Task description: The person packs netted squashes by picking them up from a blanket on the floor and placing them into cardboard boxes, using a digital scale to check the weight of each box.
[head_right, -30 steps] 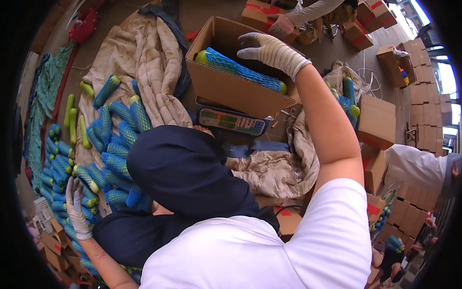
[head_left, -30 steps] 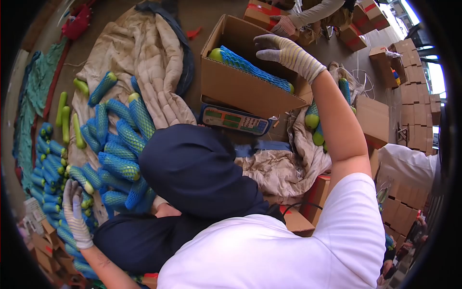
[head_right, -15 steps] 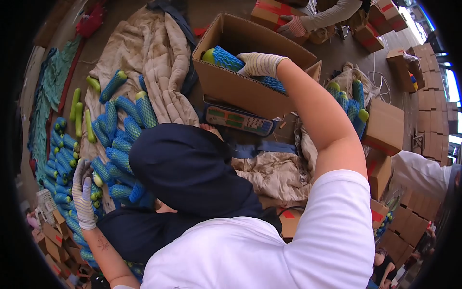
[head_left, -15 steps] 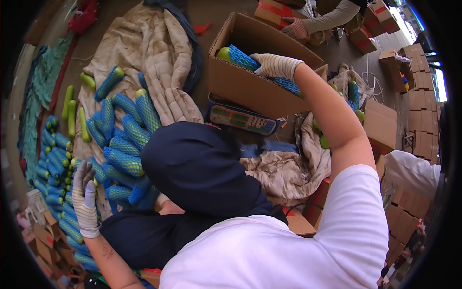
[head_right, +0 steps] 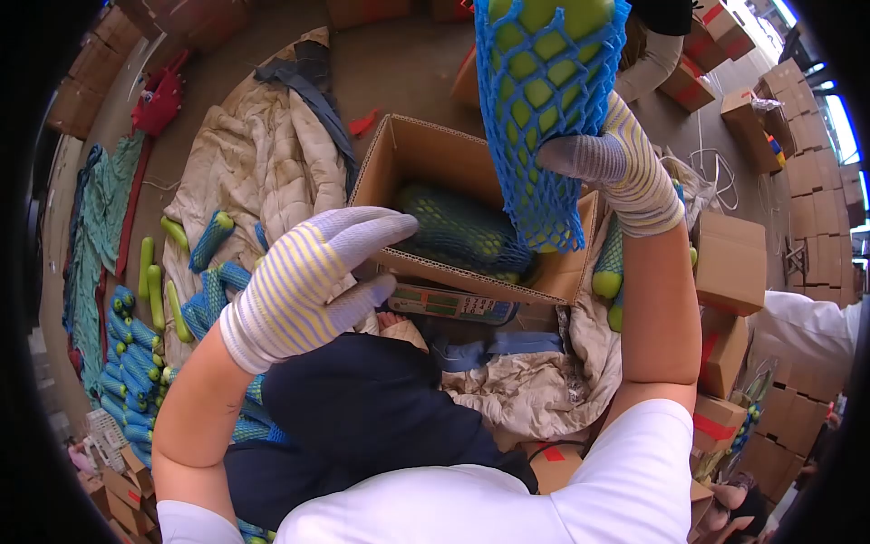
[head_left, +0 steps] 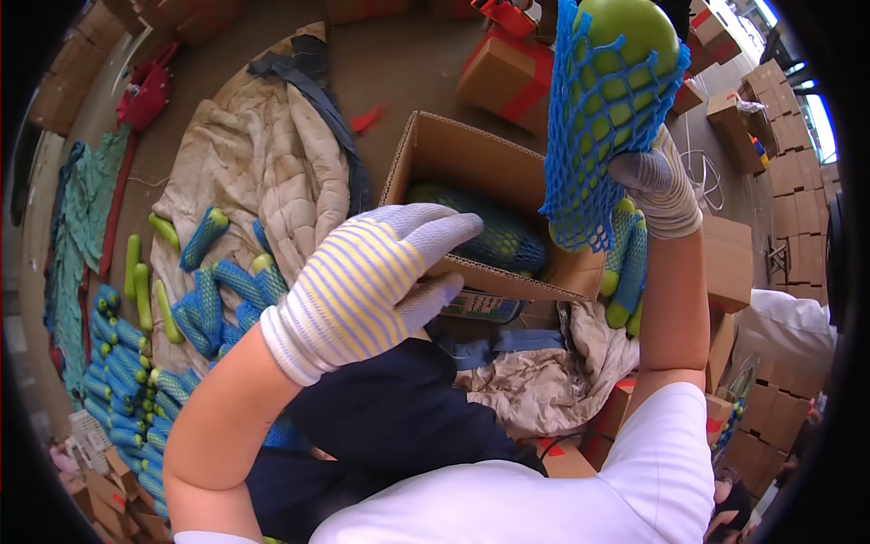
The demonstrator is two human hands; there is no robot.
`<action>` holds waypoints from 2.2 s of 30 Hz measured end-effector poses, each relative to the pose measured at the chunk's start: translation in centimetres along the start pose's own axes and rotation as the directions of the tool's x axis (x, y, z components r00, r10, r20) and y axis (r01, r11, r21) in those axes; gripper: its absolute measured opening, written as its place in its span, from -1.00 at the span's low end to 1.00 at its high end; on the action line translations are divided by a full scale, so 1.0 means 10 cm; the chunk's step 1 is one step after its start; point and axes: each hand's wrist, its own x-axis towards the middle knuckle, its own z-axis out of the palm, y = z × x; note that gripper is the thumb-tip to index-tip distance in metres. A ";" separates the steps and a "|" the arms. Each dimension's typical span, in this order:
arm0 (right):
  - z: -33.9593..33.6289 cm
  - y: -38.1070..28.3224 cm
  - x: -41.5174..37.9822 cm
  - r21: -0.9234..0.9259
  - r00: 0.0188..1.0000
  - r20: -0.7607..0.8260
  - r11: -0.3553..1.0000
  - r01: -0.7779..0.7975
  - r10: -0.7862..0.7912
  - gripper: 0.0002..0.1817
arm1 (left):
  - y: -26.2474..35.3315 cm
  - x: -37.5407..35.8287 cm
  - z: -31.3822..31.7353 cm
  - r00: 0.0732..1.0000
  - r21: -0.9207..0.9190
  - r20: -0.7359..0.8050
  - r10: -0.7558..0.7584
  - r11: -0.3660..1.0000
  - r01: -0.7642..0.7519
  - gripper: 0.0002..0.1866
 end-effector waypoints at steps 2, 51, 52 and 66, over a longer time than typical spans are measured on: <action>0.05 -0.09 -0.13 -0.097 0.996 -0.088 0.995 0.018 -0.026 -0.35 | -0.16 0.55 0.41 0.972 0.127 0.232 0.038 0.990 -0.069 -0.58; -0.25 0.22 1.16 -0.686 0.916 -0.055 0.651 -0.325 0.398 -0.69 | -0.41 -4.36 -0.69 0.081 -0.402 -0.733 -0.675 0.526 0.749 -0.70; -0.34 0.18 1.32 -0.745 0.937 -0.026 0.619 -0.250 0.347 -0.70 | -0.33 -4.50 -0.71 0.017 -0.423 -0.747 -0.665 0.494 0.759 -0.71; -1.05 2.48 2.15 -0.970 0.963 -0.221 -0.135 -0.200 0.155 -0.63 | 1.14 -6.04 0.86 -0.628 -0.349 -0.266 -0.731 -0.535 0.770 -0.56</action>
